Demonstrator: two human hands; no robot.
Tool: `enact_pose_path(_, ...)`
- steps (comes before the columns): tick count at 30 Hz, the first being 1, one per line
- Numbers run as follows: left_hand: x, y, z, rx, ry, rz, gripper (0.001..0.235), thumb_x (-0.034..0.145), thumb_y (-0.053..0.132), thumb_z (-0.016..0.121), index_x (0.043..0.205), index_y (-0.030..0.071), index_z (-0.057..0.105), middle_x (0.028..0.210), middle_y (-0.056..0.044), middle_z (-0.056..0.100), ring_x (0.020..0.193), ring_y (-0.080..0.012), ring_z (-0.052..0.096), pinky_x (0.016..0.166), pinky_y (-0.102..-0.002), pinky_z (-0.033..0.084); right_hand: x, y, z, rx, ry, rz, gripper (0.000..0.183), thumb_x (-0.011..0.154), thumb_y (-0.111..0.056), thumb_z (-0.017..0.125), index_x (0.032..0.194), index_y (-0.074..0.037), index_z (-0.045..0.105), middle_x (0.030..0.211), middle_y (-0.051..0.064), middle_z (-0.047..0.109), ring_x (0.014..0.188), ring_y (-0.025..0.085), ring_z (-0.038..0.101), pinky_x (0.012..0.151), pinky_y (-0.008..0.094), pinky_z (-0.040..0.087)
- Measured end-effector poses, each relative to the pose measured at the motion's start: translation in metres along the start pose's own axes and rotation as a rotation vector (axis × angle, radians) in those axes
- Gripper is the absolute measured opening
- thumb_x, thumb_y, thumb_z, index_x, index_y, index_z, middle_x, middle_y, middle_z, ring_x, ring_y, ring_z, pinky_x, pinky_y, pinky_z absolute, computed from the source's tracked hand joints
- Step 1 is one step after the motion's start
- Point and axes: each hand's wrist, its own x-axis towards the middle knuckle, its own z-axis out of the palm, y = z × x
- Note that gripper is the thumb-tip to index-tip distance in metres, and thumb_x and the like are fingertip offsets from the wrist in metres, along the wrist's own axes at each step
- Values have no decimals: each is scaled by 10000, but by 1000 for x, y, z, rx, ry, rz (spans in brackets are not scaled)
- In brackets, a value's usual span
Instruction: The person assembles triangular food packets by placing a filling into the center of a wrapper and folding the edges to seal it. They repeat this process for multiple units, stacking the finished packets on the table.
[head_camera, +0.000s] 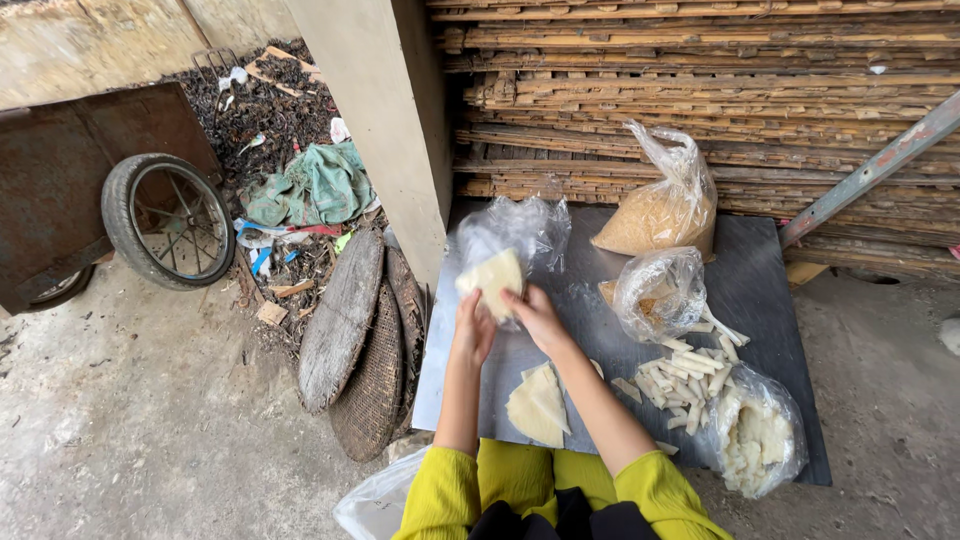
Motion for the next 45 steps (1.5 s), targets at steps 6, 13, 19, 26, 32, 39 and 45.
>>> enact_pose_path(6,75,-29,10,630,437,257,700,932,229,707,1501,1,369,1194,-199,682,992,-262,656,894,-374,507,47,5,-18,-807,414,-5,693,824,-466,844,1222,69,657,1152,232,718,972,255,675,855,352,539)
enact_pose_path(13,16,-41,-6,1081,352,680,367,934,140,705,1216,-39,553,1113,-177,588,919,-272,602,812,-390,525,70,2,-38,-714,238,-256,1177,728,-361,855,1541,14,91,1367,267,546,1151,387,642,908,411,572)
enact_pose_path(19,-133,-36,-14,1613,-101,429,509,845,265,795,1236,6,598,1123,-214,641,1004,-396,604,873,-461,502,-21,-28,-62,-879,223,-307,832,857,-251,805,1545,-44,386,1355,199,582,1066,290,657,864,382,574)
enact_pose_path(26,-172,-65,-14,1867,-71,205,599,746,334,824,1192,26,568,1095,-178,628,1059,-393,592,875,-482,507,-213,-42,-62,-1621,413,-68,425,821,-426,739,1128,-146,649,1065,75,732,978,311,690,789,437,553)
enact_pose_path(32,-166,-59,-36,1818,12,231,388,860,330,767,1066,36,622,1058,-213,636,1006,-416,603,831,-498,508,-246,-11,-57,-1533,483,200,317,895,-396,708,1091,-157,636,926,26,746,902,263,727,723,420,568)
enact_pose_path(39,-176,4,-41,1895,295,-3,496,835,372,776,1174,57,595,1160,-177,655,1087,-372,628,881,-473,508,-247,-8,-83,-1534,619,289,233,947,-367,686,1104,-195,675,989,9,753,762,236,757,615,380,599)
enact_pose_path(45,-180,-11,-11,1927,150,629,711,698,236,867,1322,64,572,1252,-177,587,1146,-375,542,947,-468,464,-253,-21,-81,-1632,702,160,372,884,-404,735,1180,-183,689,1145,55,717,922,274,711,683,385,583)
